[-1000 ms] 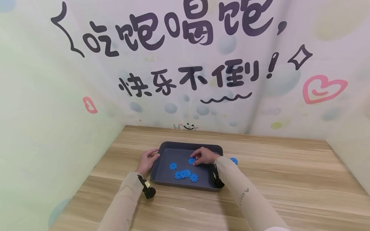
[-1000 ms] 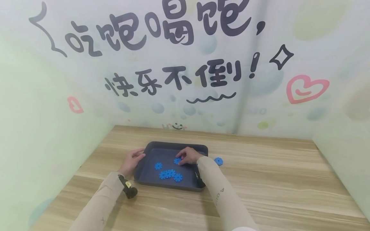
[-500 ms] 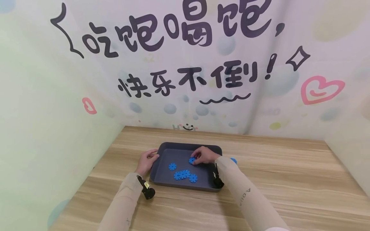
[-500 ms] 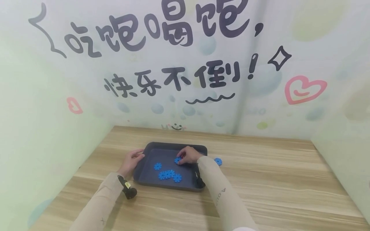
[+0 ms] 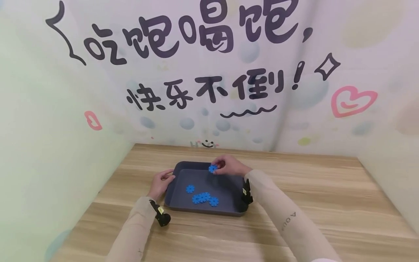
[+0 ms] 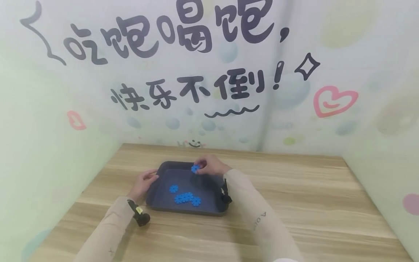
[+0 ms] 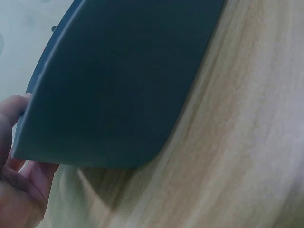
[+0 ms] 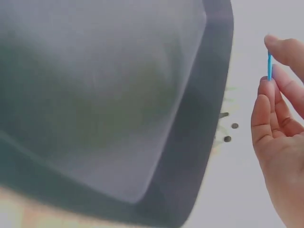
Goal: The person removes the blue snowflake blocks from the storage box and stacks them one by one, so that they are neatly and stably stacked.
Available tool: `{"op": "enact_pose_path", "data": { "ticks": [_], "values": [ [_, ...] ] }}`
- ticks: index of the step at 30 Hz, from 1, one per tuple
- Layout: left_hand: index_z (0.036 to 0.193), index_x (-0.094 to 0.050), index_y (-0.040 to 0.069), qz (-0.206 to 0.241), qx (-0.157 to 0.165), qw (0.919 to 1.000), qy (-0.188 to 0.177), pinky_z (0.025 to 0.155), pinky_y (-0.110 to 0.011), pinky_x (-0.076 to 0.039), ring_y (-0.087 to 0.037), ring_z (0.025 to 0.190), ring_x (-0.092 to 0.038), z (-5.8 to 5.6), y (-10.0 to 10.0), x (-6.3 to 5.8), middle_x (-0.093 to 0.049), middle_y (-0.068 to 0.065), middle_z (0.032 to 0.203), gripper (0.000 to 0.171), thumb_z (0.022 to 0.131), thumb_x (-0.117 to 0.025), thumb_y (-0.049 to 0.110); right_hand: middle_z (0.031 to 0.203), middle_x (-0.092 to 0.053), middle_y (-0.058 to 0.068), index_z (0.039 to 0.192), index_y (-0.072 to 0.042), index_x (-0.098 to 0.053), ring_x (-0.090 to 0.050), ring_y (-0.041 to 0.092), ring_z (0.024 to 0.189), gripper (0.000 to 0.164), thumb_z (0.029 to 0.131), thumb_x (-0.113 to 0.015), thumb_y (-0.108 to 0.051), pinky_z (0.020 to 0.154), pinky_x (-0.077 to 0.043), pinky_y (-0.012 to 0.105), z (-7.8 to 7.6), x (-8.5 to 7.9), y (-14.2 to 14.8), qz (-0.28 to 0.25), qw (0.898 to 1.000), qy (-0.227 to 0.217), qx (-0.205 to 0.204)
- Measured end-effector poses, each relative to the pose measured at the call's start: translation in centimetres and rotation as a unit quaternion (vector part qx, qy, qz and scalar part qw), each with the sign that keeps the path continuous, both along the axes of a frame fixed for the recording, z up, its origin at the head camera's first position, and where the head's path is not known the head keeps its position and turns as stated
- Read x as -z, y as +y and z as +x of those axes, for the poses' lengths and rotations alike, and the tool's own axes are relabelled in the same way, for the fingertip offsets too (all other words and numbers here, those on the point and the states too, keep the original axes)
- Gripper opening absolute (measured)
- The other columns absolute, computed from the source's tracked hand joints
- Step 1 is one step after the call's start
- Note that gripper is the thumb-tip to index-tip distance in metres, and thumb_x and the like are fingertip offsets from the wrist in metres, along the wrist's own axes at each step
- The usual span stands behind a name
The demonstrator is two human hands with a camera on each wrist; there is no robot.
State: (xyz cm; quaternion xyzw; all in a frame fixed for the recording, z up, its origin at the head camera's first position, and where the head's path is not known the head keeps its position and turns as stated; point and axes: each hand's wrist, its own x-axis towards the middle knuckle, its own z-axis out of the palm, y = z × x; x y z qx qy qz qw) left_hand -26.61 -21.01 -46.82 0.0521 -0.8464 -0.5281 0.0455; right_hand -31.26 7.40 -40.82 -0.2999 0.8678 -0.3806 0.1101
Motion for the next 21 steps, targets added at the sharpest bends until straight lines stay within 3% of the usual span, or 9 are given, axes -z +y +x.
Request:
{"op": "enact_pose_path", "data": {
  "ticks": [6, 12, 21],
  "values": [
    [0.115, -0.057, -0.001, -0.007, 0.003, 1.0, 0.0, 0.064, -0.025, -0.045, -0.025, 0.083, -0.057, -0.1, -0.1, 0.0, -0.06, -0.02, 0.096, 0.033, 0.084, -0.058, 0.008, 0.092, -0.06, 0.005, 0.104, -0.001, -0.062, -0.053, 0.015, 0.078, 0.031, 0.076, -0.069, -0.014, 0.073, -0.047, 0.026, 0.5, -0.7, 1.9, 0.012, 1.0, 0.028, 0.001],
    [0.115, -0.057, 0.0, -0.009, 0.002, 0.9999, -0.005, 0.064, -0.023, -0.044, -0.022, 0.083, -0.056, -0.2, -0.1, 0.3, -0.061, -0.018, 0.096, 0.033, 0.084, -0.059, 0.009, 0.092, -0.058, 0.004, 0.103, -0.002, -0.062, -0.052, 0.014, 0.078, 0.031, 0.077, -0.069, -0.018, 0.072, -0.046, 0.026, 1.5, -0.1, 5.1, 0.016, 0.999, 0.045, 0.003],
    [0.116, -0.057, 0.002, -0.012, -0.009, 0.9997, -0.02, 0.066, -0.026, -0.045, -0.024, 0.084, -0.057, -0.2, 0.0, 0.1, -0.06, -0.018, 0.098, 0.032, 0.084, -0.058, 0.011, 0.092, -0.061, 0.008, 0.104, 0.001, -0.062, -0.056, 0.018, 0.08, 0.031, 0.078, -0.067, -0.015, 0.071, -0.048, 0.033, 2.9, 1.0, 9.9, 0.0, 0.996, 0.076, 0.044]
  ]
}}
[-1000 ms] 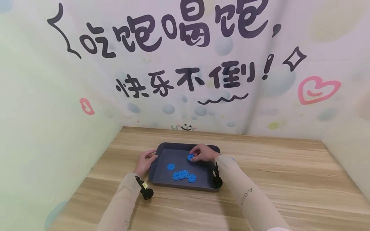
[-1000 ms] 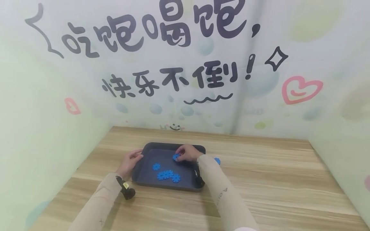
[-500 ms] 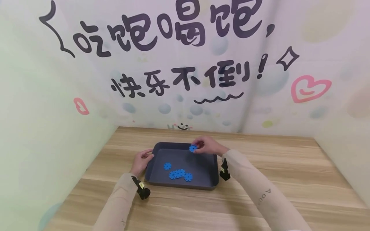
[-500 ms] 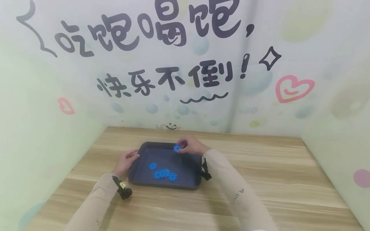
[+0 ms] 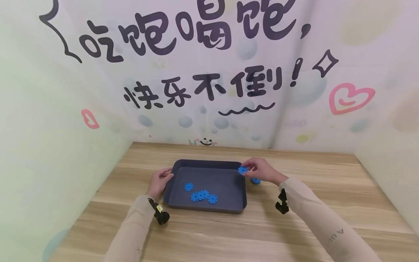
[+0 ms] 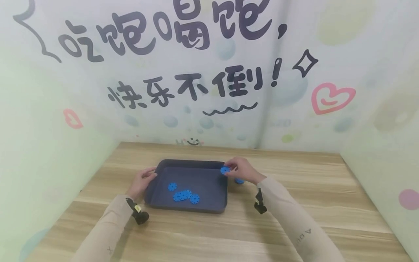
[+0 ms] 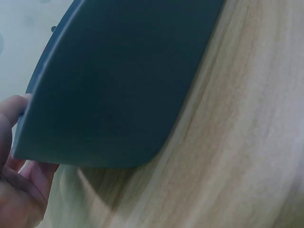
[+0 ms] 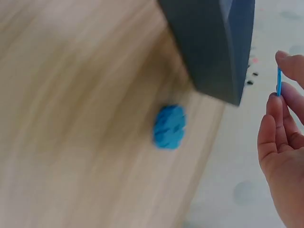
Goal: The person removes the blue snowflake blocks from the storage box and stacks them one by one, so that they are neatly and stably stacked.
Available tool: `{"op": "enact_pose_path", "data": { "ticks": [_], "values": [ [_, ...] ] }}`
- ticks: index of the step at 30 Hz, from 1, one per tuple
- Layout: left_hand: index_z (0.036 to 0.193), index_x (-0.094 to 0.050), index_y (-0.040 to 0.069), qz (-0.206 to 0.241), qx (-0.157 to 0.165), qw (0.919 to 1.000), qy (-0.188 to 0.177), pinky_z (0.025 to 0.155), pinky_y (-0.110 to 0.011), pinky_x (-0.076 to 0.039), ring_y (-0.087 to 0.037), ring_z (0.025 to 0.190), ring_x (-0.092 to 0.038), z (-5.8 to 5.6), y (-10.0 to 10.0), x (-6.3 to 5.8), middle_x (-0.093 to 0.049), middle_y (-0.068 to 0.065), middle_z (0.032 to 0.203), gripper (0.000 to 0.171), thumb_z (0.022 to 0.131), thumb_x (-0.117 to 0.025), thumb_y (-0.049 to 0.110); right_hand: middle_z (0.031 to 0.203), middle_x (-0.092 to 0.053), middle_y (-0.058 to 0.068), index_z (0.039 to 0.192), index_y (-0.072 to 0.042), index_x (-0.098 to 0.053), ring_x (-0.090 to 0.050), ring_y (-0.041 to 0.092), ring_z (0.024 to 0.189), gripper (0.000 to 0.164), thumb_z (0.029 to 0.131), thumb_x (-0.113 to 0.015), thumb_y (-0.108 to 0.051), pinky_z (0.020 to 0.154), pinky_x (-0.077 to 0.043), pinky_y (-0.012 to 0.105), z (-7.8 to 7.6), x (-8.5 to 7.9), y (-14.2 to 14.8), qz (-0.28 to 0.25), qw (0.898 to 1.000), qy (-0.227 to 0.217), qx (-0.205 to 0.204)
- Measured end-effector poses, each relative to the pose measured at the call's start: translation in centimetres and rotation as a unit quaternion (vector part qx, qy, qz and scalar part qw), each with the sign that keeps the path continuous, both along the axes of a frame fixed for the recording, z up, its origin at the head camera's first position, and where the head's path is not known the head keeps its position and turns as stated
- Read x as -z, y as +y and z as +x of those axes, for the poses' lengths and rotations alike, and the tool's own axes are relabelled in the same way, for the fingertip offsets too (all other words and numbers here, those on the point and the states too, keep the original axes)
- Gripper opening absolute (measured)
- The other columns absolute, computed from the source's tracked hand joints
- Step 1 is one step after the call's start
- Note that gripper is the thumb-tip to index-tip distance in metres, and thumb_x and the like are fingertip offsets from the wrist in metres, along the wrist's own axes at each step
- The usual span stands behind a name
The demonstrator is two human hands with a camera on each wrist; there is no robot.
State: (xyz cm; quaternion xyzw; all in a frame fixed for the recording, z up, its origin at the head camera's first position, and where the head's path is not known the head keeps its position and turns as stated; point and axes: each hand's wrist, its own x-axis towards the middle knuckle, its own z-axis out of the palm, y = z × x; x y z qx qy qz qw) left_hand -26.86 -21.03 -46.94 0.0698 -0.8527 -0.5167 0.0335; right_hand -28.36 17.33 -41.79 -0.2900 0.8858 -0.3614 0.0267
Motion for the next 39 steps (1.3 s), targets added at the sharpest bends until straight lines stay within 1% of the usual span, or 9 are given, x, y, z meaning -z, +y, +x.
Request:
{"op": "enact_pose_path", "data": {
  "ticks": [4, 9, 13, 17, 25, 31, 35, 39],
  "values": [
    [0.116, -0.057, 0.002, 0.0, 0.001, 1.0, 0.001, 0.069, -0.028, -0.046, -0.024, 0.085, -0.057, 0.0, 0.0, 0.0, -0.06, -0.019, 0.099, 0.033, 0.084, -0.058, 0.01, 0.091, -0.061, 0.011, 0.102, 0.004, -0.061, -0.055, 0.018, 0.078, 0.03, 0.077, -0.067, -0.011, 0.07, -0.047, 0.033, 0.3, 1.3, 1.5, -0.01, 1.0, 0.006, 0.026],
    [0.116, -0.057, 0.002, 0.002, 0.002, 1.0, 0.004, 0.068, -0.026, -0.046, -0.023, 0.085, -0.057, -0.1, 0.1, 0.0, -0.06, -0.018, 0.098, 0.033, 0.084, -0.058, 0.01, 0.087, -0.06, 0.011, 0.1, 0.007, -0.061, -0.055, 0.019, 0.075, 0.03, 0.075, -0.069, -0.006, 0.067, -0.047, 0.03, 0.6, 3.0, 3.0, -0.03, 0.998, 0.002, 0.061],
    [0.115, -0.057, 0.001, -0.001, 0.003, 1.0, 0.006, 0.068, -0.027, -0.046, -0.024, 0.085, -0.057, 0.0, 0.1, -0.1, -0.06, -0.018, 0.098, 0.032, 0.084, -0.058, 0.01, 0.084, -0.06, 0.012, 0.098, 0.008, -0.061, -0.055, 0.021, 0.075, 0.031, 0.073, -0.07, -0.007, 0.065, -0.047, 0.029, 0.6, 4.1, 3.6, -0.041, 0.995, -0.011, 0.088],
    [0.115, -0.057, 0.001, -0.002, 0.003, 1.0, 0.009, 0.07, -0.03, -0.046, -0.025, 0.086, -0.057, 0.1, 0.1, -0.1, -0.06, -0.019, 0.099, 0.032, 0.084, -0.058, 0.009, 0.085, -0.06, 0.011, 0.099, 0.007, -0.061, -0.056, 0.022, 0.076, 0.031, 0.074, -0.07, -0.009, 0.067, -0.047, 0.032, 0.5, 5.0, 3.7, -0.035, 0.993, -0.02, 0.11],
    [0.116, -0.057, 0.001, -0.004, 0.005, 1.0, 0.006, 0.072, -0.032, -0.047, -0.026, 0.087, -0.058, 0.1, 0.1, -0.1, -0.06, -0.02, 0.101, 0.033, 0.085, -0.058, 0.01, 0.085, -0.059, 0.013, 0.097, 0.007, -0.06, -0.057, 0.024, 0.076, 0.029, 0.074, -0.07, -0.008, 0.068, -0.048, 0.035, 0.7, 5.7, 3.8, -0.035, 0.992, -0.022, 0.119],
    [0.116, -0.056, 0.002, -0.002, 0.005, 1.0, 0.003, 0.073, -0.032, -0.047, -0.026, 0.088, -0.057, 0.1, 0.0, -0.2, -0.06, -0.019, 0.101, 0.033, 0.085, -0.057, 0.01, 0.088, -0.059, 0.014, 0.098, 0.007, -0.059, -0.057, 0.024, 0.077, 0.029, 0.075, -0.069, -0.007, 0.069, -0.048, 0.035, 0.8, 6.0, 3.9, -0.039, 0.992, -0.027, 0.12],
    [0.116, -0.056, 0.002, 0.0, 0.005, 1.0, 0.002, 0.074, -0.033, -0.047, -0.025, 0.088, -0.057, 0.0, 0.0, -0.1, -0.06, -0.019, 0.101, 0.032, 0.085, -0.057, 0.01, 0.087, -0.059, 0.013, 0.097, 0.007, -0.06, -0.056, 0.023, 0.076, 0.029, 0.074, -0.07, -0.007, 0.068, -0.047, 0.034, 0.8, 6.2, 3.8, -0.038, 0.991, -0.025, 0.127],
    [0.116, -0.057, 0.002, -0.003, 0.006, 0.9999, 0.008, 0.073, -0.033, -0.047, -0.025, 0.088, -0.057, 0.0, 0.0, -0.1, -0.06, -0.019, 0.1, 0.032, 0.085, -0.057, 0.01, 0.085, -0.059, 0.012, 0.097, 0.007, -0.06, -0.055, 0.022, 0.075, 0.028, 0.074, -0.069, -0.006, 0.068, -0.047, 0.034, 0.8, 6.2, 3.7, -0.03, 0.992, -0.018, 0.124]
  ]
}}
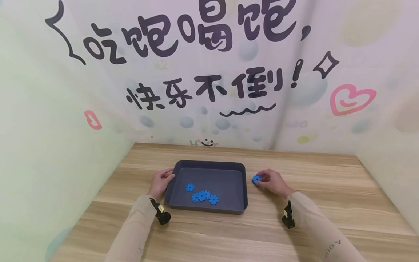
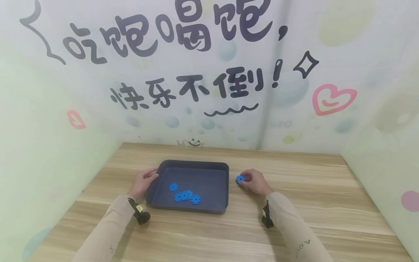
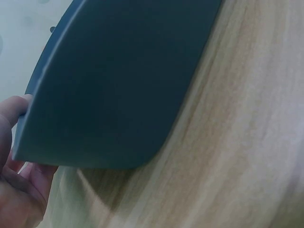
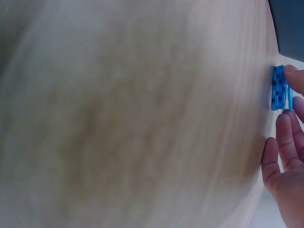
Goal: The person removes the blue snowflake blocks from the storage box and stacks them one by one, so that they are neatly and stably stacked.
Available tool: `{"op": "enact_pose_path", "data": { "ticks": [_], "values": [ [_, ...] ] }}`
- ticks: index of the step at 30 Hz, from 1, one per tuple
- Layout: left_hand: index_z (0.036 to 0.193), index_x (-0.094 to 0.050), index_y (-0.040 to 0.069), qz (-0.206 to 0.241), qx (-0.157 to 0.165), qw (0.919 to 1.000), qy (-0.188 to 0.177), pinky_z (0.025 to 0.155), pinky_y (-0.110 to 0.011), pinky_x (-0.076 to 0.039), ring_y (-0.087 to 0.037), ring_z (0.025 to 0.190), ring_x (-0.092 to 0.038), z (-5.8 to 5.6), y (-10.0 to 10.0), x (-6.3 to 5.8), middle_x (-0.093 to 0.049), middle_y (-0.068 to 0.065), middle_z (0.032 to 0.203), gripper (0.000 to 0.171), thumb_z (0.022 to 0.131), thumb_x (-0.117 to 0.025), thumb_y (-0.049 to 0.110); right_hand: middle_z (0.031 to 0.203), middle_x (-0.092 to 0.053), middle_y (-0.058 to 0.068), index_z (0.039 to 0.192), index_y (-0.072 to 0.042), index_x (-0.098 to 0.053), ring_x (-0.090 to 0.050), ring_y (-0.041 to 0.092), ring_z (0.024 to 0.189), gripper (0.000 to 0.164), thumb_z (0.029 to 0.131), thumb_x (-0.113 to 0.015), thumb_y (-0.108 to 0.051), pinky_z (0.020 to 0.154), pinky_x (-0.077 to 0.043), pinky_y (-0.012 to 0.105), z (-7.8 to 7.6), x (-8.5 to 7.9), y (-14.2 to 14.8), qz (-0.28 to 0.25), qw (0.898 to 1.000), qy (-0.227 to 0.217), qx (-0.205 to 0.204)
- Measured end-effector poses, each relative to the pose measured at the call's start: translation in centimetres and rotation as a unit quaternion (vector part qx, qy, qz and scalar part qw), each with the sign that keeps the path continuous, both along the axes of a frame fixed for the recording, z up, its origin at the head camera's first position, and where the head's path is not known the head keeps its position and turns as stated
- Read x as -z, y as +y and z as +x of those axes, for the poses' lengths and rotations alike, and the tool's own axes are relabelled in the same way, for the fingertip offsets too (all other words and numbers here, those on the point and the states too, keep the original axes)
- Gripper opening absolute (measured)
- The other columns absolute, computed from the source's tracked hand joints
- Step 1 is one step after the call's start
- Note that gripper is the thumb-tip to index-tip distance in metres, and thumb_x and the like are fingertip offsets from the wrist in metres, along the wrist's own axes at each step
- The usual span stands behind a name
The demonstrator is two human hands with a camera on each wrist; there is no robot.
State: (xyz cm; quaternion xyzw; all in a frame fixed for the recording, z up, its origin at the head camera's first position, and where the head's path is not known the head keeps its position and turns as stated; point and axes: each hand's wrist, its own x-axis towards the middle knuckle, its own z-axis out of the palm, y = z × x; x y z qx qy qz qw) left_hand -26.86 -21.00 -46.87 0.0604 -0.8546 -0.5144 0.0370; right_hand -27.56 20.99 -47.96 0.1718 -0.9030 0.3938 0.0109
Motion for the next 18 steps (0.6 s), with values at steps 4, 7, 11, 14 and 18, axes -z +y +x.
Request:
{"op": "enact_pose_path", "data": {
  "ticks": [4, 7, 11, 14, 18],
  "values": [
    [0.116, -0.057, 0.002, -0.008, 0.001, 0.9999, 0.007, 0.073, -0.033, -0.046, -0.026, 0.088, -0.057, 0.05, -0.02, 0.05, -0.061, -0.019, 0.1, 0.032, 0.085, -0.057, 0.01, 0.084, -0.058, 0.01, 0.097, 0.006, -0.06, -0.055, 0.021, 0.076, 0.028, 0.075, -0.069, -0.008, 0.068, -0.046, 0.034, -0.08, 0.06, -0.01, 0.01, 1.0, -0.003, -0.002],
    [0.116, -0.057, 0.002, -0.011, 0.001, 0.9999, 0.009, 0.073, -0.033, -0.046, -0.026, 0.089, -0.056, 0.05, -0.02, 0.08, -0.061, -0.019, 0.1, 0.032, 0.085, -0.058, 0.01, 0.084, -0.058, 0.009, 0.097, 0.006, -0.06, -0.054, 0.019, 0.075, 0.028, 0.075, -0.069, -0.009, 0.067, -0.045, 0.033, -0.15, 0.16, 0.05, 0.017, 1.0, -0.004, 0.0],
    [0.116, -0.057, 0.002, -0.012, 0.002, 0.9999, 0.008, 0.072, -0.033, -0.046, -0.026, 0.089, -0.056, 0.04, -0.1, 0.12, -0.06, -0.019, 0.1, 0.032, 0.085, -0.057, 0.01, 0.082, -0.058, 0.008, 0.097, 0.007, -0.06, -0.054, 0.018, 0.073, 0.029, 0.075, -0.069, -0.009, 0.065, -0.045, 0.031, -0.15, 0.21, 0.06, 0.02, 1.0, -0.002, 0.001],
    [0.116, -0.057, 0.002, -0.011, 0.004, 0.9999, 0.007, 0.072, -0.033, -0.046, -0.026, 0.088, -0.056, 0.03, -0.17, 0.15, -0.06, -0.019, 0.1, 0.032, 0.085, -0.057, 0.01, 0.083, -0.058, 0.009, 0.097, 0.007, -0.06, -0.054, 0.018, 0.073, 0.029, 0.075, -0.069, -0.009, 0.065, -0.045, 0.03, -0.12, 0.19, 0.04, 0.019, 1.0, -0.001, 0.002],
    [0.116, -0.057, 0.003, -0.008, 0.003, 1.0, 0.004, 0.072, -0.032, -0.046, -0.025, 0.088, -0.056, 0.01, -0.13, 0.1, -0.06, -0.018, 0.1, 0.032, 0.085, -0.057, 0.011, 0.084, -0.059, 0.01, 0.098, 0.007, -0.06, -0.055, 0.02, 0.074, 0.03, 0.075, -0.069, -0.011, 0.067, -0.046, 0.032, -0.03, 0.14, 0.14, 0.017, 1.0, 0.002, 0.004]
  ]
}}
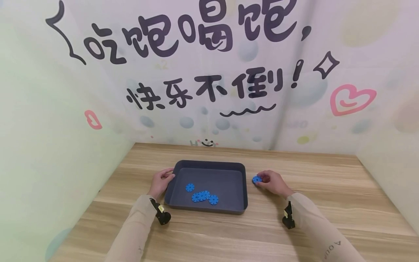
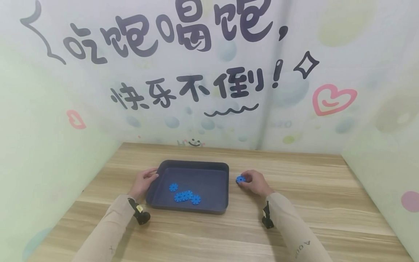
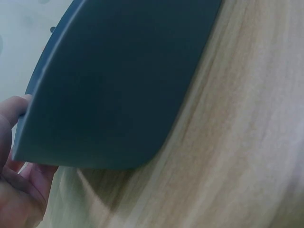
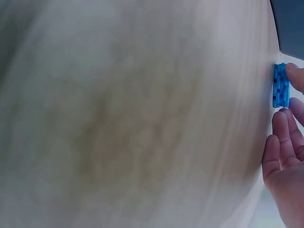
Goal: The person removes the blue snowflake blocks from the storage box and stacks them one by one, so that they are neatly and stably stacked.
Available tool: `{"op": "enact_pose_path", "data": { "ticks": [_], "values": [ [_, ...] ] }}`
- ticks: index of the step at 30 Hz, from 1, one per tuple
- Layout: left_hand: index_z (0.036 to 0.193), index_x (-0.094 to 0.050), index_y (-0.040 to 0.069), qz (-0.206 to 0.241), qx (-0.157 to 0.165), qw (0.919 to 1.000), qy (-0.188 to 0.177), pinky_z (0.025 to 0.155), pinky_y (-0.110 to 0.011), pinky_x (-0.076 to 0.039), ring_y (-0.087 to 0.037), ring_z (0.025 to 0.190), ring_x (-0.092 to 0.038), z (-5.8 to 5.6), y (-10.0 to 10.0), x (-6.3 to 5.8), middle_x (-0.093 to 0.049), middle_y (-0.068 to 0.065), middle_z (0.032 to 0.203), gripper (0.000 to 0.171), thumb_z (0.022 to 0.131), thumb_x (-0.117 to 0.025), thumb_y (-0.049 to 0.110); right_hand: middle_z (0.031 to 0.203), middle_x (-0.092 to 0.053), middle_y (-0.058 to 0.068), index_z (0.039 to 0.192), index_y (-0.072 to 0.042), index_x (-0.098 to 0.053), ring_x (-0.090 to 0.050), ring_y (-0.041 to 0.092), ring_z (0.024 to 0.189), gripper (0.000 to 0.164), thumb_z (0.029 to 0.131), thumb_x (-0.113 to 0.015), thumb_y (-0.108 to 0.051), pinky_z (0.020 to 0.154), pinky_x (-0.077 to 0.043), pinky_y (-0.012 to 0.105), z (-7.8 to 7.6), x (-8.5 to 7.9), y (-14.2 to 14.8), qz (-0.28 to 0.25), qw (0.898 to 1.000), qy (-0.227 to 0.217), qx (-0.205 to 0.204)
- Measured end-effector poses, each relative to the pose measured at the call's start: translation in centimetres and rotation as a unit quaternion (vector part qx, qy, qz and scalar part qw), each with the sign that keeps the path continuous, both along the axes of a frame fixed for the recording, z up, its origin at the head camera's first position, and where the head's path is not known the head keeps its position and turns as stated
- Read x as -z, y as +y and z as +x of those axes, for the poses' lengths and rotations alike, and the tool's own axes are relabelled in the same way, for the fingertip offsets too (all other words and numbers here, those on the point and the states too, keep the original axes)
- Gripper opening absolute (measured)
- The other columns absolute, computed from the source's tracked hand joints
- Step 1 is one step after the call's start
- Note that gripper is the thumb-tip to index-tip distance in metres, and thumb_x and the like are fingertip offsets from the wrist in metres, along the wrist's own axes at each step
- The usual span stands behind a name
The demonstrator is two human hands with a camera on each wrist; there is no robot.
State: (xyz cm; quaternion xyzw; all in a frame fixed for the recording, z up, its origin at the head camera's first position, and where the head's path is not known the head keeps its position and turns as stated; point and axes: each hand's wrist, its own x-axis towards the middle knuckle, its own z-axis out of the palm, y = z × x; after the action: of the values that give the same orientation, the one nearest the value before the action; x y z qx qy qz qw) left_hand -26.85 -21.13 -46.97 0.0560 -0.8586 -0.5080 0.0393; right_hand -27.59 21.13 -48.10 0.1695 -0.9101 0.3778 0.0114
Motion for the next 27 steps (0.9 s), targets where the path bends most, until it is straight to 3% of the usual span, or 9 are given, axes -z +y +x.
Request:
{"op": "enact_pose_path", "data": {
  "ticks": [7, 15, 21, 27],
  "values": [
    [0.117, -0.056, 0.003, 0.0, 0.001, 1.0, -0.003, 0.071, -0.031, -0.046, -0.025, 0.088, -0.056, 0.0, 0.0, -0.1, -0.06, -0.018, 0.1, 0.032, 0.086, -0.057, 0.011, 0.087, -0.061, 0.015, 0.103, 0.008, -0.058, -0.058, 0.026, 0.079, 0.036, 0.076, -0.069, -0.013, 0.072, -0.047, 0.038, 0.4, -0.4, 0.3, -0.012, 1.0, 0.003, -0.001],
    [0.117, -0.056, 0.004, 0.004, -0.002, 0.9999, -0.011, 0.072, -0.03, -0.045, -0.025, 0.089, -0.055, 0.1, 0.0, 0.0, -0.059, -0.017, 0.101, 0.033, 0.086, -0.057, 0.012, 0.094, -0.059, 0.019, 0.105, 0.005, -0.059, -0.057, 0.024, 0.079, 0.032, 0.077, -0.067, -0.009, 0.066, -0.047, 0.031, 0.5, -1.6, -0.4, -0.045, 0.998, 0.032, -0.003],
    [0.118, -0.056, 0.003, 0.003, 0.0, 0.9999, -0.011, 0.072, -0.031, -0.045, -0.025, 0.089, -0.055, 0.0, -0.1, 0.0, -0.059, -0.017, 0.101, 0.033, 0.086, -0.056, 0.013, 0.097, -0.06, 0.018, 0.101, 0.004, -0.061, -0.057, 0.023, 0.078, 0.026, 0.078, -0.066, -0.008, 0.066, -0.048, 0.031, 0.4, -3.6, -3.2, -0.062, 0.994, 0.08, -0.038],
    [0.117, -0.057, 0.003, 0.005, -0.003, 0.9999, -0.009, 0.071, -0.031, -0.046, -0.025, 0.088, -0.056, 0.1, 0.0, -0.1, -0.06, -0.018, 0.1, 0.033, 0.085, -0.058, 0.012, 0.091, -0.062, 0.01, 0.1, -0.002, -0.063, -0.055, 0.017, 0.076, 0.023, 0.08, -0.065, -0.013, 0.066, -0.047, 0.029, 0.1, -5.6, -7.1, -0.066, 0.992, 0.08, -0.077]
  ]
}}
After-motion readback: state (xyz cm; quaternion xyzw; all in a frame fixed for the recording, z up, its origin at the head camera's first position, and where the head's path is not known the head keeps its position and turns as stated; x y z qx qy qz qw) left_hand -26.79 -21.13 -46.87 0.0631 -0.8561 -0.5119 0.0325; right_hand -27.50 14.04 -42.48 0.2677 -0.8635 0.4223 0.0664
